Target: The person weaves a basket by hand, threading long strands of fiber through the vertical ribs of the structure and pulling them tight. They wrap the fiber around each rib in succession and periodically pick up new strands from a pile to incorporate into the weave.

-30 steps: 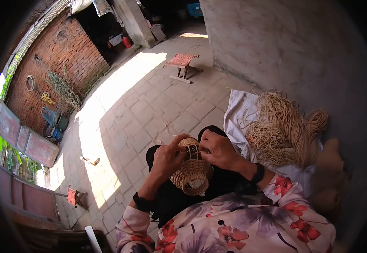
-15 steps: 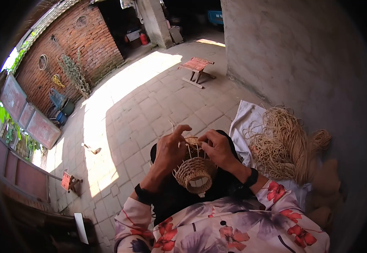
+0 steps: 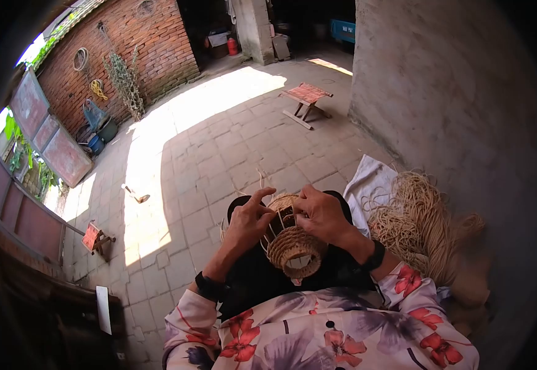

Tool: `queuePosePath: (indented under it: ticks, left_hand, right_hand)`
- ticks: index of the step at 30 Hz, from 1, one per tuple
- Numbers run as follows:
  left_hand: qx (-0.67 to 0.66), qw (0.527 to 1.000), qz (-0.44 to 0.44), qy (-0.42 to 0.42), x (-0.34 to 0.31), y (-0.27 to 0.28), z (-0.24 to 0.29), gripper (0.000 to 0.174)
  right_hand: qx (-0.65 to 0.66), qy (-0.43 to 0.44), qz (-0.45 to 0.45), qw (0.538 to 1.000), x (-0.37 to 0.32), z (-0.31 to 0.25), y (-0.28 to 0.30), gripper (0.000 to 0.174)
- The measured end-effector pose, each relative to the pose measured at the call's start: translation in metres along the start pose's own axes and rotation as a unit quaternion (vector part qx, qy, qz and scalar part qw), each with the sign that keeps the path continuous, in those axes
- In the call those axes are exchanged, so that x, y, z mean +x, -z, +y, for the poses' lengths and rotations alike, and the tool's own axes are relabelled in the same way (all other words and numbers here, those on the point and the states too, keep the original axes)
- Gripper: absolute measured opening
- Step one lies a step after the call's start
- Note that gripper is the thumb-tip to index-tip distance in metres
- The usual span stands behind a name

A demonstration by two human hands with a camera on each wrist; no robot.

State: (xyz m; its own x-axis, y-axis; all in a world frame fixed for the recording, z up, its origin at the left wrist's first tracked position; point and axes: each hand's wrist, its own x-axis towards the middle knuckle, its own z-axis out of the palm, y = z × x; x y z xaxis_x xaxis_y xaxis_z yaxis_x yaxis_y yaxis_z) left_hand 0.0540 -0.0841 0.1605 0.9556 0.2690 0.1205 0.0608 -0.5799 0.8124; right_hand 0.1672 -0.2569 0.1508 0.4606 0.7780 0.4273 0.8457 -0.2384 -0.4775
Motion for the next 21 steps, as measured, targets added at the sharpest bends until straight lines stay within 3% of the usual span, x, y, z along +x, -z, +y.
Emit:
queuePosePath:
  ticks: [3,6,13,14,16,18,21]
  left_hand:
    - [0.014,1.0,-0.026,0.008,-0.004,-0.01,-0.006,0.055]
    - [-0.01,1.0,-0.023,-0.003,-0.003,-0.019,-0.018,0.057]
    - [-0.094,0.995,0.01,0.016,-0.006,-0.032,-0.03,0.05]
    - [-0.095,0.995,0.009,0.016,-0.007,-0.035,-0.032,0.05]
    - [-0.298,0.954,-0.003,0.023,-0.008,-0.04,-0.034,0.042]
    - [-0.289,0.957,-0.014,0.038,-0.006,-0.042,-0.031,0.04]
    - [-0.251,0.967,-0.024,0.043,0.0,-0.055,-0.029,0.04]
  right_hand:
    - [-0.069,0.051,-0.054,0.995,0.012,-0.009,-0.004,0.011]
    - [-0.058,0.088,-0.014,0.994,0.014,-0.005,-0.022,0.01]
    - [0.05,0.027,-0.035,0.998,0.002,0.002,-0.029,0.013]
    - [0.102,0.005,0.012,0.995,-0.003,0.005,-0.033,0.011]
    - [0.153,-0.018,0.059,0.986,-0.011,0.006,-0.038,0.009]
    - [0.181,-0.085,0.148,0.968,-0.02,0.003,-0.045,0.008]
    - [0.202,-0.109,0.2,0.953,-0.036,0.02,-0.061,0.01]
